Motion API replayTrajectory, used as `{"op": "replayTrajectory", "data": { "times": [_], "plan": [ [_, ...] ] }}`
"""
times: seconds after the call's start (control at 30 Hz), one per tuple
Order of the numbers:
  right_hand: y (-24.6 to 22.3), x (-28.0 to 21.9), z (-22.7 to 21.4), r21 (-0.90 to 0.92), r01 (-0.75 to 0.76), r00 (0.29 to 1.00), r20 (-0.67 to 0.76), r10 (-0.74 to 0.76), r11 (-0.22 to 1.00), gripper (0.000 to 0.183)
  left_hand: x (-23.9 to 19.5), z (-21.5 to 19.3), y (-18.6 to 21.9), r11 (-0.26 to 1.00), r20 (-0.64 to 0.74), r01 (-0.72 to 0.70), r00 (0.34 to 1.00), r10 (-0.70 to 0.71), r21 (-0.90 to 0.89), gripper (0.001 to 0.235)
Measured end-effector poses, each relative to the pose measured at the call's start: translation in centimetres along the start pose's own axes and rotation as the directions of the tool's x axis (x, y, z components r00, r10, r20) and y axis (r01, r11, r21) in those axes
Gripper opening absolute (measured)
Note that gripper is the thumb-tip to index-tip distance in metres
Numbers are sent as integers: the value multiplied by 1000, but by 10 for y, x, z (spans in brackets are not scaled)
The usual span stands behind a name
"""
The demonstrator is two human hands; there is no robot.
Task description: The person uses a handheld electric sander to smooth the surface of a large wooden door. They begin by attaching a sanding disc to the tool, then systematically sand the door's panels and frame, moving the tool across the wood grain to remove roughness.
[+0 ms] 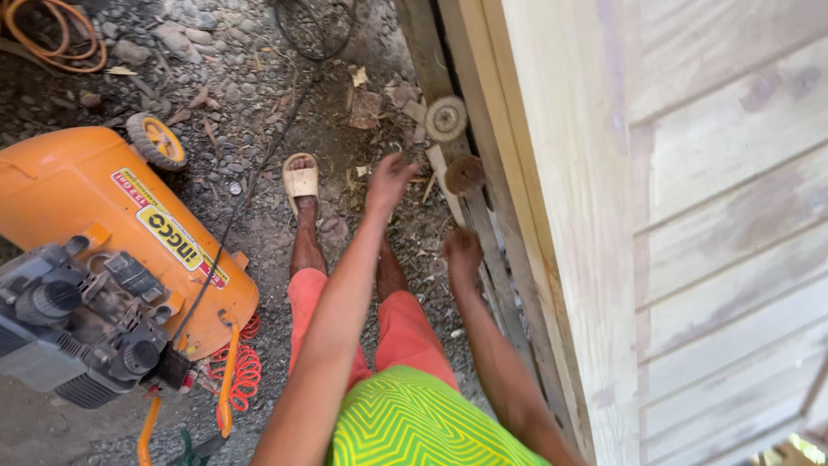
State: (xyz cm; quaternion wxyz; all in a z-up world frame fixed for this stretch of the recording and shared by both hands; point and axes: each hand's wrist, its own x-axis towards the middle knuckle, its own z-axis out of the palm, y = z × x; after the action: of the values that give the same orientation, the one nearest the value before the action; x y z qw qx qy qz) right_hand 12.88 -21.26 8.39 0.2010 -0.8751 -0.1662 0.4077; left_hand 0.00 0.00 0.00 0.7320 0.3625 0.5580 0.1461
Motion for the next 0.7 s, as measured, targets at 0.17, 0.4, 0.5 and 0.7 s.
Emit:
{"op": "replayTrajectory", "data": {
  "times": [0.17, 0.4, 0.5, 0.7],
  "plan": [
    [58, -93, 4, 175, -2, 977, 210, -35, 985, 38, 49, 66, 55, 977, -278, -4, 958, 64, 212, 58],
    [47, -103, -9, 243, 37, 961, 257, -101, 969, 32, -32, 15, 50, 994, -210, -110, 972, 106, -9, 20],
    [-23, -87, -31, 277, 191, 946, 205, -252, 942, 32, -133, -16, 31, 876, -196, -297, 900, 390, 380, 26],
    [-156, -108, -68, 384, 243, 786, 460, -413, 891, 25, -289, -28, 88, 933, -258, -189, 927, 272, 305, 28]
  ]
}}
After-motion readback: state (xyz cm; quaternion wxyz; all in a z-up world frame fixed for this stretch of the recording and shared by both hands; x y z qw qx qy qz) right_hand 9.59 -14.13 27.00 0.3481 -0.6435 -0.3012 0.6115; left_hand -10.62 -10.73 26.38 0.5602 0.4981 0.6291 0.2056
